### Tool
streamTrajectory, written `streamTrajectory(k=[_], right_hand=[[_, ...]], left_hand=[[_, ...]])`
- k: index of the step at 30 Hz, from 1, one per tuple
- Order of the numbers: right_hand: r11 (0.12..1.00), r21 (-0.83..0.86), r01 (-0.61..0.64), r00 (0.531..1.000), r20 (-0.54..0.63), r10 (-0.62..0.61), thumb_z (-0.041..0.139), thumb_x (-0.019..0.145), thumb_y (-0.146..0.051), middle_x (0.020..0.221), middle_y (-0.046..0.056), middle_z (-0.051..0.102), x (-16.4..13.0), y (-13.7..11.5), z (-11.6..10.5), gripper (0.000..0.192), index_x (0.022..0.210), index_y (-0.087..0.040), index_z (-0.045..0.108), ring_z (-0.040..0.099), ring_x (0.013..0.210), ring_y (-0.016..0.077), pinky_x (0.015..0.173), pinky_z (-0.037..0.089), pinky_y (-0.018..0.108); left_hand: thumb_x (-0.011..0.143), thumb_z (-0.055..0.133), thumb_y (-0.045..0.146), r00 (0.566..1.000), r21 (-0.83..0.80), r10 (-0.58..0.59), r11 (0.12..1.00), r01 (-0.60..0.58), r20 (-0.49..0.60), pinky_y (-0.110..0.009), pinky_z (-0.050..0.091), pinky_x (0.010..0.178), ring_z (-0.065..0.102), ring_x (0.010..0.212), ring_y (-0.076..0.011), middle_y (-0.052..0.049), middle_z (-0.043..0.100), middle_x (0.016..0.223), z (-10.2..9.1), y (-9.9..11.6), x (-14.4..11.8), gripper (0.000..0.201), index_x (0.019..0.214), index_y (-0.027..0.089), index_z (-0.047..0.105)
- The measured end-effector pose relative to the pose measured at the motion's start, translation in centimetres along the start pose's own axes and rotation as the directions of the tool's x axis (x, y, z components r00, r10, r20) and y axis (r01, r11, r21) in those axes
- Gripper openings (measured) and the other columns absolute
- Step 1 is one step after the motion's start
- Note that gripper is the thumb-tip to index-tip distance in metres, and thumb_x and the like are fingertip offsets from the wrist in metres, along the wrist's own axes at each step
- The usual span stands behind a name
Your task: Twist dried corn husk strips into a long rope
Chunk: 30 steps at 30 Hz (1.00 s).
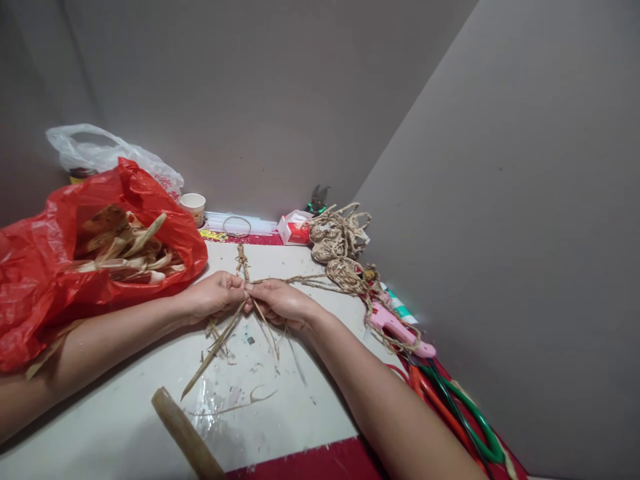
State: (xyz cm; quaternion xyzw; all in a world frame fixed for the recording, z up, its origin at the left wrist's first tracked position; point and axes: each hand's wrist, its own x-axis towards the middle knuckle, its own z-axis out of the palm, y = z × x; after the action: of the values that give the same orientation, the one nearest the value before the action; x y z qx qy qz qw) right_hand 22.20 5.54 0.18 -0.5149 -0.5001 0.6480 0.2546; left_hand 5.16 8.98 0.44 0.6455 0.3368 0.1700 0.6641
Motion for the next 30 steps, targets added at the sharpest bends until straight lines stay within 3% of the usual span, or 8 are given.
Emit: streamTrajectory(k=[6, 8, 11, 17, 23, 26, 30], right_hand=[[0.997, -0.008, 0.080, 0.985, 0.154, -0.078, 0.066, 0.074, -0.039, 0.069, 0.003, 0.060, -0.4, 0.0, -0.6, 0.029, 0.078, -0.011, 0.059, 0.048, 0.049, 0.0052, 0.040, 0.035, 0.016], [0.999, 0.019, 0.044, 0.984, 0.173, -0.047, 0.065, 0.075, -0.036, 0.064, 0.000, 0.057, -0.6, -0.1, -0.6, 0.026, 0.076, -0.012, 0.057, 0.042, 0.044, 0.0037, 0.038, 0.031, 0.015], [0.999, 0.007, 0.045, 0.990, 0.134, -0.046, 0.065, 0.075, -0.036, 0.050, -0.008, 0.039, -0.7, -0.4, -0.7, 0.026, 0.072, -0.013, 0.054, 0.025, 0.038, 0.0019, 0.033, 0.017, 0.015], [0.992, -0.120, 0.027, 0.994, 0.106, -0.014, 0.055, 0.080, -0.045, 0.047, -0.009, 0.031, -0.4, -0.5, -1.1, 0.034, 0.071, -0.012, 0.057, 0.020, 0.036, 0.0028, 0.032, 0.013, 0.016], [0.983, 0.178, -0.053, 0.993, 0.109, 0.033, 0.056, 0.077, -0.038, 0.044, -0.010, 0.028, 0.2, 0.1, 0.0, 0.033, 0.058, -0.018, 0.039, 0.011, 0.035, 0.0023, 0.030, 0.009, 0.015], [0.968, 0.247, -0.050, 0.998, 0.044, 0.040, 0.056, 0.075, -0.031, 0.042, -0.011, 0.028, 0.2, -0.1, 0.8, 0.029, 0.056, -0.018, 0.039, 0.012, 0.033, 0.0020, 0.030, 0.009, 0.015], [0.975, 0.215, -0.050, 0.992, -0.101, 0.074, 0.054, 0.074, -0.026, 0.036, -0.011, 0.025, 0.1, -0.4, 1.7, 0.021, 0.056, -0.017, 0.046, 0.012, 0.031, 0.0019, 0.030, 0.008, 0.015]], left_hand=[[0.072, 0.057, 0.036, 0.999, -0.016, 0.027, 0.999, -0.027, -0.025, -0.021, 0.013, 0.037, 0.025, 0.034, -0.0022, 0.004, 0.049, 0.049, 0.0, 0.1, 0.1, 0.026, 0.061, 0.015, 0.048], [0.072, 0.057, 0.037, 0.997, 0.037, 0.051, 0.998, -0.049, -0.055, -0.021, 0.013, 0.039, 0.024, 0.037, -0.0025, 0.005, 0.044, 0.047, 0.0, -0.1, 0.2, 0.027, 0.060, 0.015, 0.047], [0.071, 0.057, 0.036, 0.990, 0.134, 0.103, 0.987, -0.090, -0.096, -0.020, 0.015, 0.041, 0.024, 0.040, -0.0032, 0.007, 0.037, 0.046, -0.1, -0.5, 0.4, 0.026, 0.060, 0.014, 0.047], [0.075, 0.049, 0.036, 0.995, 0.258, 0.092, 0.961, -0.099, 0.038, -0.020, 0.019, 0.043, 0.027, 0.043, -0.0048, 0.004, 0.046, 0.053, -0.7, -0.4, 0.6, 0.025, 0.069, 0.013, 0.057], [0.073, 0.047, 0.025, 0.986, 0.480, 0.167, 0.864, -0.152, 0.012, -0.020, 0.025, 0.047, 0.033, 0.048, -0.0065, 0.005, 0.040, 0.053, -1.1, 0.4, 0.4, 0.015, 0.063, 0.015, 0.050], [0.074, 0.046, 0.023, 0.992, 0.577, 0.122, 0.809, -0.113, 0.024, -0.020, 0.025, 0.047, 0.034, 0.047, -0.0067, 0.005, 0.040, 0.051, -1.3, 1.3, -0.2, 0.014, 0.064, 0.015, 0.050], [0.078, 0.040, 0.026, 1.000, 0.718, -0.001, 0.696, 0.007, -0.008, -0.021, 0.030, 0.047, 0.043, 0.044, -0.0097, 0.003, 0.047, 0.050, -1.0, 2.7, -1.0, 0.021, 0.073, 0.016, 0.057]])
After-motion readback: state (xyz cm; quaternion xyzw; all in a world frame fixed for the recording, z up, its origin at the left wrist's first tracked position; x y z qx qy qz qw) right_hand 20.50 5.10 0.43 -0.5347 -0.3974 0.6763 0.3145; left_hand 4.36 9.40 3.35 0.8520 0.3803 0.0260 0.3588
